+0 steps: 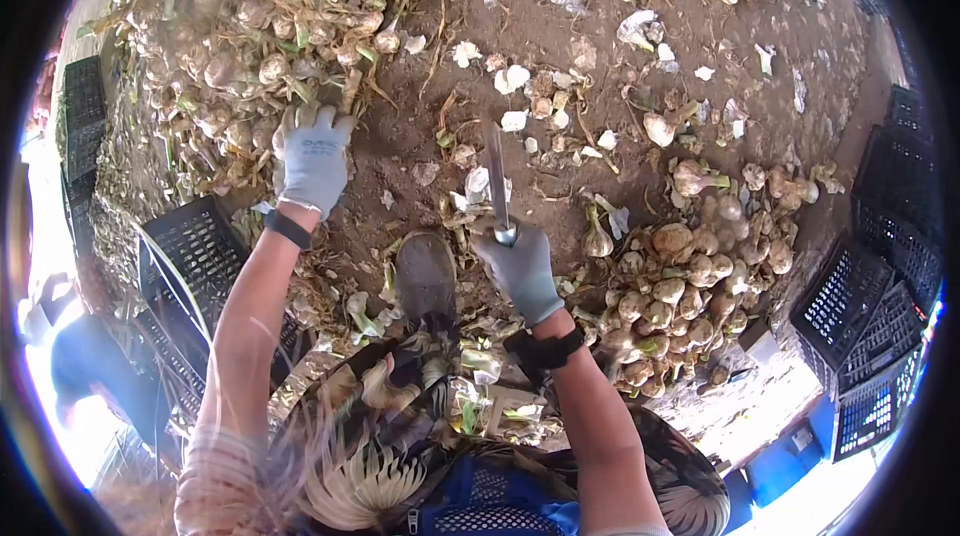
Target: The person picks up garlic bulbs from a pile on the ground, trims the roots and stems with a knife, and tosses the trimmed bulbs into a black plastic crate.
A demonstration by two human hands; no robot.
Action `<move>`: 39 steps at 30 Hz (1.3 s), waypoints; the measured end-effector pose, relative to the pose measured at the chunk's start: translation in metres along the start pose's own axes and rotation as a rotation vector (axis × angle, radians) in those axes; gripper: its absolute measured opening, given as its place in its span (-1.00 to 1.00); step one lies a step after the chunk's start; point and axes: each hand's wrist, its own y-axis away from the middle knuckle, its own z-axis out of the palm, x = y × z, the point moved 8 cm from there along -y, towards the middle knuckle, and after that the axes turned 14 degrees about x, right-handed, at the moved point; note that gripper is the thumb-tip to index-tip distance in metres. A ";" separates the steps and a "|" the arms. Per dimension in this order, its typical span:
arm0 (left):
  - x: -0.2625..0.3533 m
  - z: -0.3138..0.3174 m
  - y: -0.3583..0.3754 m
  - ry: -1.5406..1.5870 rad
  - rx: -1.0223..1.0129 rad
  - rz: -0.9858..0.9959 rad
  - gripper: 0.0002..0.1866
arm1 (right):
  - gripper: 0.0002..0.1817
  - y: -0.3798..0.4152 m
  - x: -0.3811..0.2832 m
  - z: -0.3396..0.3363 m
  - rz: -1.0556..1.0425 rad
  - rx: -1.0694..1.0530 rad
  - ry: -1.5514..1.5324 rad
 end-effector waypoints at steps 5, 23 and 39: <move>0.015 -0.038 0.023 1.071 0.013 -0.429 -0.58 | -0.72 0.002 -0.040 0.030 -0.035 -0.026 -0.309; 0.079 -0.025 0.069 2.120 -0.068 -0.572 -0.53 | -0.86 0.050 -0.117 0.024 -1.001 0.126 0.799; 0.067 -0.033 0.080 1.917 -0.404 -0.566 -0.48 | -0.92 0.050 -0.092 0.036 -1.076 0.042 0.902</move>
